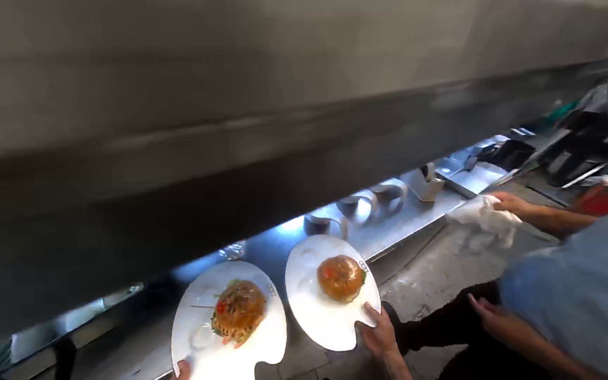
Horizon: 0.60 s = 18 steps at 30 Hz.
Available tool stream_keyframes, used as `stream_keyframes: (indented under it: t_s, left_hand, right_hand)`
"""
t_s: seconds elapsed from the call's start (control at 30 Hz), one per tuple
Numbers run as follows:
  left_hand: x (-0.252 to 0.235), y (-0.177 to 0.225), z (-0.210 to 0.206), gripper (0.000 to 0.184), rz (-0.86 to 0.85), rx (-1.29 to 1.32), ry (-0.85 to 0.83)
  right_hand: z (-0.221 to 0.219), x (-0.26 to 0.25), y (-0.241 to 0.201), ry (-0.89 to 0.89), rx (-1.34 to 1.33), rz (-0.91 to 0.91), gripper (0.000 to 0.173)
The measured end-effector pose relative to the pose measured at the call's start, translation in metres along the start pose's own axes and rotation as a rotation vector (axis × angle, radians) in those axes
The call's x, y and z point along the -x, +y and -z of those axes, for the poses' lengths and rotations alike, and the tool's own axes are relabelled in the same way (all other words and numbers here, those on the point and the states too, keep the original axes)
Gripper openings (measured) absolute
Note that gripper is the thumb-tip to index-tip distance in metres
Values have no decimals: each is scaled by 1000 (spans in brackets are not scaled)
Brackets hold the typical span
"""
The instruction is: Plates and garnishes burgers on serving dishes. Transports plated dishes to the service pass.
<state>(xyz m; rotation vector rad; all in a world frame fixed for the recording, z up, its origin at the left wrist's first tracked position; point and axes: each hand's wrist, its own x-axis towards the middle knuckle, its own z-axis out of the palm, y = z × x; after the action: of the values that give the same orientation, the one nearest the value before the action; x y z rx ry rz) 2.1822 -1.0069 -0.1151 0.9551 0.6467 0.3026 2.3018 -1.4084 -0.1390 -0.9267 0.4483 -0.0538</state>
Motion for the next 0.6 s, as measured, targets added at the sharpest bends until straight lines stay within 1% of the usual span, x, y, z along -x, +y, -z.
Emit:
stream_keyframes:
  t_s: [0.07, 0.1, 0.13, 0.2, 0.27, 0.33, 0.37, 0.43, 0.5, 0.6]
  left_hand:
    - [-9, -12, -31, 38, -13, -68, 62]
    - [-7, -17, -47, 42, -6, -94, 123]
    - [1, -21, -64, 44, 10, -124, 196]
    - [-2, -21, -96, 44, -13, -203, 307]
    - [-6, -20, -118, 43, -76, -345, 364]
    - [-13, -24, -129, 39, -146, -550, 412]
    - [-22, -24, -134, 36, -187, -652, 437]
    - [-39, -21, -141, 33, -242, -810, 480]
    - [-47, -13, -150, 37, -223, -938, 514]
    - [-58, -3, -158, 42, -173, -1052, 535]
  right_hand:
    - [-2, -34, -17, -29, 3, -16, 41]
    - [1, -45, -25, -39, 31, -22, 41]
    - [9, -51, -30, -34, 49, -39, 40]
    - [11, -73, -34, 1, 73, -52, 41]
    - [10, -91, -40, 21, 128, -41, 48]
    - [11, -101, -45, 18, 213, -14, 57]
    - [7, -109, -47, 2, 271, 16, 58]
    - [-1, -120, -50, -11, 455, 103, 51]
    - [-5, -126, -54, -26, 688, 168, 48]
    - [-18, -131, -64, -13, 1011, 201, 49]
